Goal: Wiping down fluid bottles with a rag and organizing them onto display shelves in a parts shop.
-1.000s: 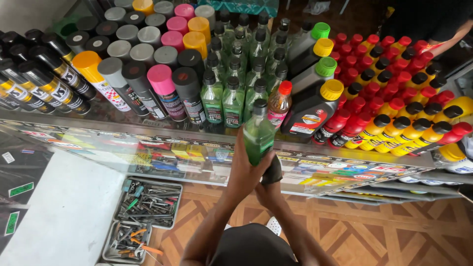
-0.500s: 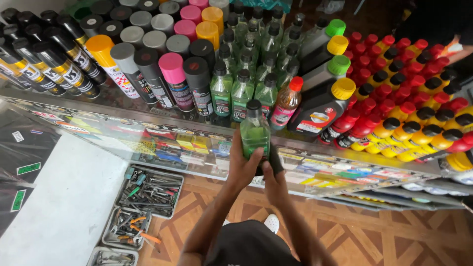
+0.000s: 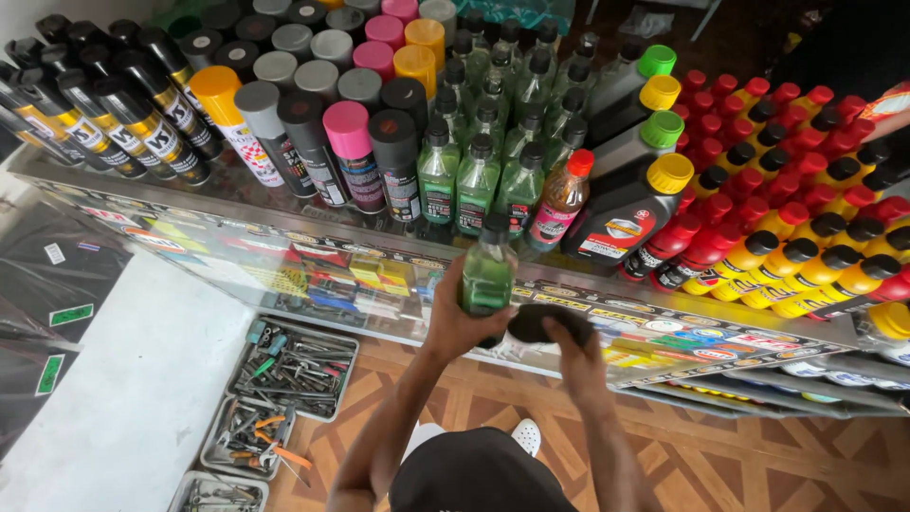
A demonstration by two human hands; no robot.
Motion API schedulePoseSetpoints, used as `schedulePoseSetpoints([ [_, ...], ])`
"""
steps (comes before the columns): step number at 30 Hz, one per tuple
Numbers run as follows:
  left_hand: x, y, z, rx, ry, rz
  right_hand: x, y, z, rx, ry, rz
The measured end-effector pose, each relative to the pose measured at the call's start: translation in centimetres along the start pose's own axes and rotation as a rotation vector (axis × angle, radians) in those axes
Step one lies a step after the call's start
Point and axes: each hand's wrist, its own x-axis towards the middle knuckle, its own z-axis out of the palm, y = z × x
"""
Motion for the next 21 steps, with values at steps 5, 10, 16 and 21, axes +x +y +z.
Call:
schedulePoseSetpoints([
  [5, -2.5, -3.5, 0.0, -0.027, -0.167, -0.077, -2.0, -8.4, -0.7, 0.35, -0.27, -0.769],
  [10, -5.2, -4.4, 0.3, -0.092, -0.285, -0.115, -0.2, -8.7, 0.7, 0.534, -0.502, -0.636],
  [16, -5.5, -4.4, -0.1, -0.032, -0.229, -0.134, -1.4, -10.5, 1.6, 0.201, -0.413, -0.654],
  [21, -3.5, 0.5, 1.5, 0.377, 0.065, 0.058, -6.4, -10.8, 3.2, 0.222, -0.284, -1.034],
])
